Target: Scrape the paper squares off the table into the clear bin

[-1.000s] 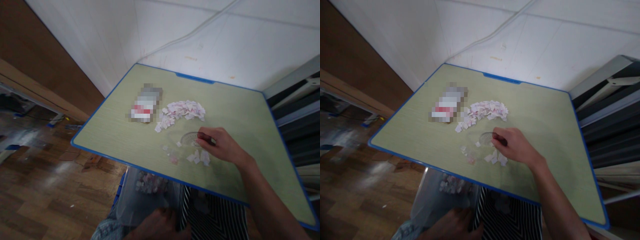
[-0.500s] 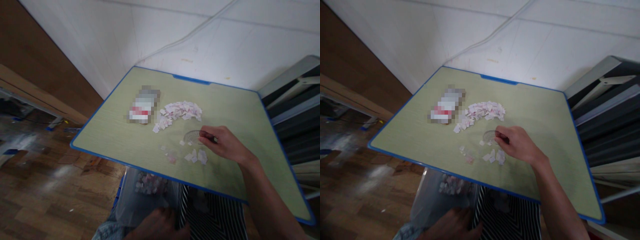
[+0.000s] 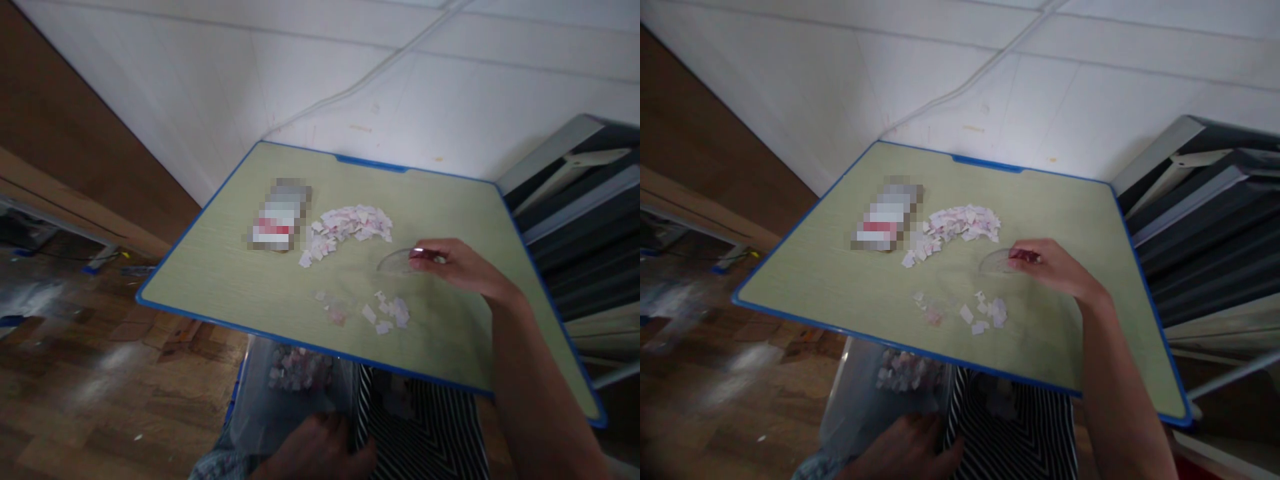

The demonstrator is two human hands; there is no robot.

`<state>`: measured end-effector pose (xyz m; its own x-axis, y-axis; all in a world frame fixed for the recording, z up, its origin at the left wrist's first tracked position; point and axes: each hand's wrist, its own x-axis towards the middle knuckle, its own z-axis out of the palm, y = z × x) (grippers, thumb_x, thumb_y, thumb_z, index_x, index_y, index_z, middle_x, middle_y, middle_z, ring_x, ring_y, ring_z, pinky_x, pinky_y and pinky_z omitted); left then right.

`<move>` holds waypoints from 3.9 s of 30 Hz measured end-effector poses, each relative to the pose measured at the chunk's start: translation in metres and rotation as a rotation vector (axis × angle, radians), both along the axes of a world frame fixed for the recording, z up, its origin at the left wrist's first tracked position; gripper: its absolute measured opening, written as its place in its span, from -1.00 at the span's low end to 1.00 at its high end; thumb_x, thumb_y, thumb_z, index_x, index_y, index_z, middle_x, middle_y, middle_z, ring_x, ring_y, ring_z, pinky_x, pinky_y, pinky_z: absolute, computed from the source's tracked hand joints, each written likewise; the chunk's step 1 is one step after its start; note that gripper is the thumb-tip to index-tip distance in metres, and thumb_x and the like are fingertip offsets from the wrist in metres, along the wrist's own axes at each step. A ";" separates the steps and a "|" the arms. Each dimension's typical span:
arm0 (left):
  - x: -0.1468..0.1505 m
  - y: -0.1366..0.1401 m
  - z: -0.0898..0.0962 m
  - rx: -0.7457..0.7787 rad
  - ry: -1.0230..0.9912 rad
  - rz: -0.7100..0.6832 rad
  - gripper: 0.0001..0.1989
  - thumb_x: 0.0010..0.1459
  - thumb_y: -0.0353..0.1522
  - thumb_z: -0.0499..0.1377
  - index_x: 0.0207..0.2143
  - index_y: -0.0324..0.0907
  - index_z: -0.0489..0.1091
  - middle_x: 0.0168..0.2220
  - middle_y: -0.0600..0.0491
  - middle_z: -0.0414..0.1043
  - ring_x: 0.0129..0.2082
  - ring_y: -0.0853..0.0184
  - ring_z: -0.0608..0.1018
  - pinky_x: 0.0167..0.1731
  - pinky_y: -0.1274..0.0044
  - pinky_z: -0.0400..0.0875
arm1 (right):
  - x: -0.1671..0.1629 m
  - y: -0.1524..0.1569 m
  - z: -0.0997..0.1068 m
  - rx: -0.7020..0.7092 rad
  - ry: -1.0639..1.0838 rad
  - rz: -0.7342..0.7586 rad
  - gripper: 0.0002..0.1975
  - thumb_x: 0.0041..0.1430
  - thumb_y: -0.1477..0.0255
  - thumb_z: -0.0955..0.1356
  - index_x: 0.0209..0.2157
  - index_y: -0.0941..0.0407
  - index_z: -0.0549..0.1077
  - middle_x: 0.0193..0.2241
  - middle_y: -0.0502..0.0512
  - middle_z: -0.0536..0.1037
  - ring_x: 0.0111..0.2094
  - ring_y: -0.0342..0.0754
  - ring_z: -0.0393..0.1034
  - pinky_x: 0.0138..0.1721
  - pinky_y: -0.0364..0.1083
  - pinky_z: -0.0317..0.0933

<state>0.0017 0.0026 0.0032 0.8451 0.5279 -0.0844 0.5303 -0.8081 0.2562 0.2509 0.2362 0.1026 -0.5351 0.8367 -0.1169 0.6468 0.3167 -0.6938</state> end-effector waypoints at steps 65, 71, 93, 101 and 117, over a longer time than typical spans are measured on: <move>0.000 0.008 0.002 -0.091 0.110 -0.059 -0.60 0.27 -0.37 0.10 0.12 -0.21 0.10 -0.33 -0.05 0.46 -0.39 0.18 0.54 -0.49 0.44 0.48 | 0.005 -0.125 -0.017 0.188 -0.063 -0.400 -0.74 0.11 0.26 0.28 -0.56 0.10 0.35 -0.59 0.05 0.43 -0.52 -0.05 0.32 -0.46 -0.10 0.17; 0.000 0.006 0.003 -0.069 0.093 -0.041 -0.61 0.27 -0.39 0.11 0.11 -0.21 0.11 -0.32 -0.05 0.48 -0.40 0.19 0.56 -0.51 0.44 0.50 | -0.029 -0.088 -0.028 0.224 -0.249 -0.549 -0.69 0.04 0.29 0.27 -0.70 0.11 0.24 -0.70 0.01 0.32 -0.61 -0.13 0.19 -0.52 -0.13 0.00; 0.001 0.004 -0.003 0.004 -0.025 -0.020 -0.71 0.30 -0.39 0.07 0.04 -0.20 0.13 -0.43 0.05 0.46 -0.51 0.25 0.54 -0.59 0.52 0.44 | -0.136 -0.085 -0.020 0.125 -0.240 -0.120 -0.79 0.09 0.46 0.35 -0.60 0.17 0.34 -0.61 0.00 0.38 -0.55 -0.19 0.14 -0.47 -0.16 -0.09; 0.002 0.003 -0.005 0.024 -0.043 0.004 -0.73 0.29 -0.37 0.07 0.02 -0.18 0.15 -0.42 0.05 0.46 -0.51 0.24 0.54 -0.60 0.51 0.43 | -0.142 -0.090 -0.012 0.075 -0.234 -0.002 -0.77 0.08 0.44 0.37 -0.61 0.17 0.34 -0.59 0.02 0.41 -0.54 -0.19 0.14 -0.48 -0.16 -0.11; 0.001 0.004 -0.002 0.006 -0.062 0.003 -0.74 0.25 -0.43 0.11 -0.02 -0.20 0.17 -0.45 0.10 0.46 -0.53 0.27 0.53 -0.63 0.54 0.40 | -0.137 -0.103 -0.009 0.070 -0.071 0.105 -0.74 0.11 0.46 0.34 -0.61 0.14 0.27 -0.59 -0.03 0.36 -0.52 -0.19 0.17 -0.45 -0.17 -0.01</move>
<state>0.0030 0.0062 0.0013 0.8473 0.5304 -0.0287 0.5157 -0.8084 0.2837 0.1138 0.1328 0.0932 -0.6122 0.7842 -0.1010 0.6544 0.4308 -0.6215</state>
